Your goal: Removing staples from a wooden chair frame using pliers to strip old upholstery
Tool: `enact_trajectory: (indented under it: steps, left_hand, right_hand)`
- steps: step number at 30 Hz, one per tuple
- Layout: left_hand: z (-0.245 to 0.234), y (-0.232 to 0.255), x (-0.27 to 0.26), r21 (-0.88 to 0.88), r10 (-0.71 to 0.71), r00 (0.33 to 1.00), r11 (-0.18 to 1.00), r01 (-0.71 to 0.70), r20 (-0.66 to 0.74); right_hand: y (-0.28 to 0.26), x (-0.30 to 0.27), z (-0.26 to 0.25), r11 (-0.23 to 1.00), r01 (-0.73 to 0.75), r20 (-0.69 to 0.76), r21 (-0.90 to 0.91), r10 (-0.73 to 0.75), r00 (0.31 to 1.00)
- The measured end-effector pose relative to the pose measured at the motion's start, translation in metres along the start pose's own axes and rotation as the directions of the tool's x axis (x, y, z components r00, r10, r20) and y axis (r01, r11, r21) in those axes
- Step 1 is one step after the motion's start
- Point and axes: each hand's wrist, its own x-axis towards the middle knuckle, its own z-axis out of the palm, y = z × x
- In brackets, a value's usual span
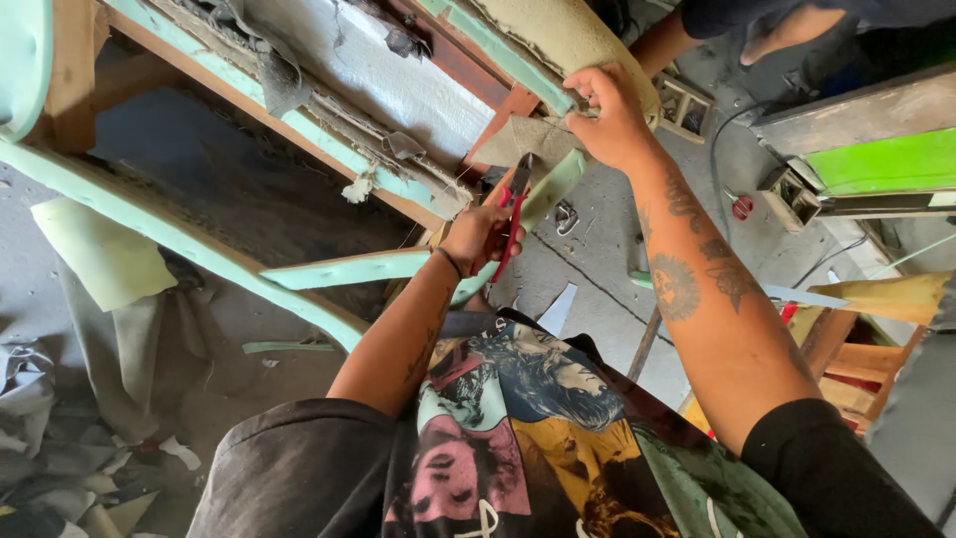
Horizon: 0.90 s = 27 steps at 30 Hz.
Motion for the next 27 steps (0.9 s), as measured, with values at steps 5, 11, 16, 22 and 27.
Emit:
enact_trajectory:
  steps: [5,11,16,22,27]
  left_hand:
    - [-0.027,-0.01,0.013,0.706,0.155,0.982,0.707,-0.032,-0.112]
    - [-0.039,0.007,0.009,0.959,0.177,0.981,0.283,0.029,-0.082]
    - [-0.053,0.009,0.01,0.986,0.262,0.965,0.16,-0.042,-0.001]
    - [-0.055,0.039,0.019,0.959,0.067,0.997,0.28,-0.044,0.026]
    - [-0.043,0.073,0.011,0.851,-0.168,0.985,0.51,0.127,-0.046]
  right_hand:
    - [-0.008,0.0,-0.003,0.999,-0.036,0.017,0.009,0.036,0.999]
    - [-0.001,0.0,-0.002,0.998,-0.058,0.035,0.02,0.057,0.998]
    - [0.007,0.005,0.001,1.0,-0.006,-0.01,0.022,0.006,1.0]
    - [0.009,0.007,-0.002,0.997,-0.064,0.031,0.037,0.063,0.998]
    - [0.006,0.007,-0.002,0.999,-0.033,0.008,0.031,0.032,0.999]
